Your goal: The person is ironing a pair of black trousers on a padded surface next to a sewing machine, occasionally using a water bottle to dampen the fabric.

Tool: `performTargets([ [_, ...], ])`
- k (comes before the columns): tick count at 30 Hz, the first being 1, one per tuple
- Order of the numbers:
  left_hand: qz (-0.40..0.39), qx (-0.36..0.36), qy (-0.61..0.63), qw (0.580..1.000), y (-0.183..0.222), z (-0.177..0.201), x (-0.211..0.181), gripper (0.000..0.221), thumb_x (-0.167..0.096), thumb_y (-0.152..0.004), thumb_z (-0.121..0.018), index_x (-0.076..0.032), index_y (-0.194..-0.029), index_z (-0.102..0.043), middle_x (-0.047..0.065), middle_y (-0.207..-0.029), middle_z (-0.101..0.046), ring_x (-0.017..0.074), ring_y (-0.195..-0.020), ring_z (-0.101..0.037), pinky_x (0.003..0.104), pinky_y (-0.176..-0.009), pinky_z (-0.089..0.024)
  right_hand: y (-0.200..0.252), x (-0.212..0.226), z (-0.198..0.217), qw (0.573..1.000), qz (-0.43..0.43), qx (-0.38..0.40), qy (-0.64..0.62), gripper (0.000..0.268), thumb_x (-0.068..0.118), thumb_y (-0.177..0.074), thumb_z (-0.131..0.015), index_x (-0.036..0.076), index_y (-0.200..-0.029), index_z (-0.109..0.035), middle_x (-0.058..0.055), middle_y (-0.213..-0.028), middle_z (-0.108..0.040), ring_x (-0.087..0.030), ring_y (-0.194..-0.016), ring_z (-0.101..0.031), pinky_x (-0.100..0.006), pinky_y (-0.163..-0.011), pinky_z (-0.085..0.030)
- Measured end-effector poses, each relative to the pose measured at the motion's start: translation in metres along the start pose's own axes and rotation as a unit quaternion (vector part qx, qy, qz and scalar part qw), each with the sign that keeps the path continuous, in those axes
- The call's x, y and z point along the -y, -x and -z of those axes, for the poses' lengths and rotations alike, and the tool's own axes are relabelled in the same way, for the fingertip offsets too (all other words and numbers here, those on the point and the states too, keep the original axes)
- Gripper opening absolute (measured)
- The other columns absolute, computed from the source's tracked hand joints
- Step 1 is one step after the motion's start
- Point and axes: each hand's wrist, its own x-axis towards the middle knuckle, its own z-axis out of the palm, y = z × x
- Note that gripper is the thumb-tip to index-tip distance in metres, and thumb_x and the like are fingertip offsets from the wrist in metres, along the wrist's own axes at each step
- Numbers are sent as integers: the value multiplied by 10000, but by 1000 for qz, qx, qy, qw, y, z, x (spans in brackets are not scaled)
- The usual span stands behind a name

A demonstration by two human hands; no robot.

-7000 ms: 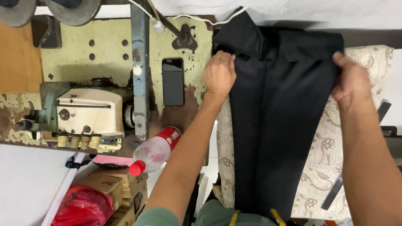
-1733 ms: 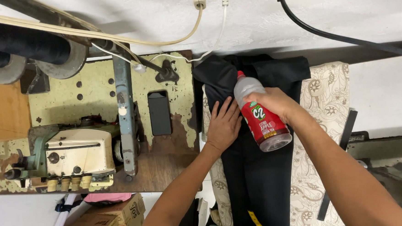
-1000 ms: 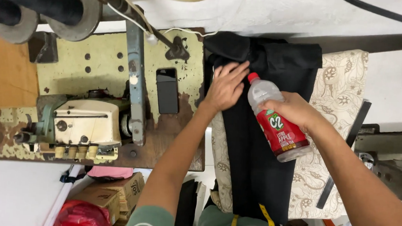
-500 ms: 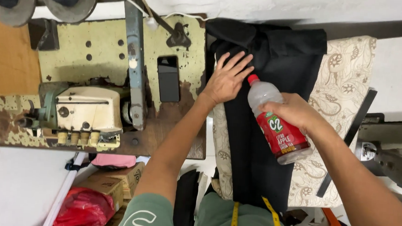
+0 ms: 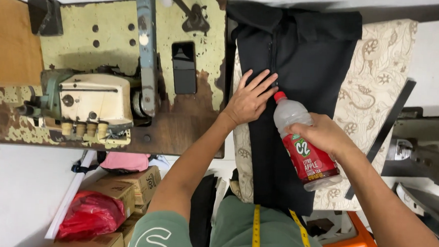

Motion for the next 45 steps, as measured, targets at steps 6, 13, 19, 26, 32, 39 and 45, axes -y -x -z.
performTargets([
  [6, 1, -1, 1, 1000, 25, -3, -20, 436, -201, -1031, -461, -191, -1453, -571, 55, -1662, -379, 284, -1549, -331, 628, -1239, -175, 11, -26, -17, 1000, -4, 6, 30, 674, 430, -791, -773, 44, -1333, -672, -288, -966, -750, -440, -832, -758, -506, -718, -599],
  [13, -16, -23, 5, 1000, 50, -10, -43, 413, -194, -1013, -466, -189, -1401, -605, 48, -1664, -378, 290, -1544, -345, 651, -1241, -178, 23, -55, -37, 999, -9, 5, 30, 683, 433, -798, -779, 41, -1342, -655, -289, -976, -745, -441, -844, -757, -501, -723, -594],
  [19, -29, -20, 0, 999, 72, -13, -67, 434, -205, -1011, -466, -200, -1429, -582, 48, -1673, -362, 285, -1548, -338, 661, -1250, -169, 40, -76, -51, 999, -7, 3, 36, 693, 430, -804, -779, 32, -1354, -639, -294, -987, -743, -448, -847, -756, -510, -732, -596],
  [26, -29, -32, -8, 999, 95, -14, -95, 406, -195, -1033, -427, -187, -1400, -600, 62, -1672, -359, 288, -1554, -325, 672, -1257, -150, 55, -111, -69, 999, -9, 3, 44, 687, 429, -778, -794, 29, -1321, -661, -296, -983, -750, -444, -859, -759, -516, -760, -595],
  [32, -31, -27, -13, 999, 118, -18, -119, 429, -199, -1041, -405, -208, -1434, -578, 57, -1679, -344, 280, -1564, -304, 672, -1267, -133, 75, -135, -88, 998, -16, 6, 54, 706, 453, -774, -802, 49, -1334, -659, -284, -984, -753, -436, -843, -764, -498, -756, -598],
  [39, -33, -32, 1, 999, 145, -16, -150, 412, -223, -1061, -364, -211, -1393, -608, 60, -1676, -354, 288, -1562, -308, 693, -1258, -129, 89, -166, -103, 999, -9, 11, 44, 715, 453, -761, -809, 38, -1325, -665, -279, -958, -754, -435, -831, -767, -484, -750, -600],
  [45, -35, -32, -9, 999, 164, -20, -172, 384, -208, -1048, -408, -200, -1364, -626, 69, -1669, -367, 298, -1558, -317, 701, -1250, -138, 105, -184, -116, 998, -1, 10, 69, 703, 447, -771, -788, 46, -1337, -672, -283, -974, -764, -438, -865, -773, -505, -788, -599],
])
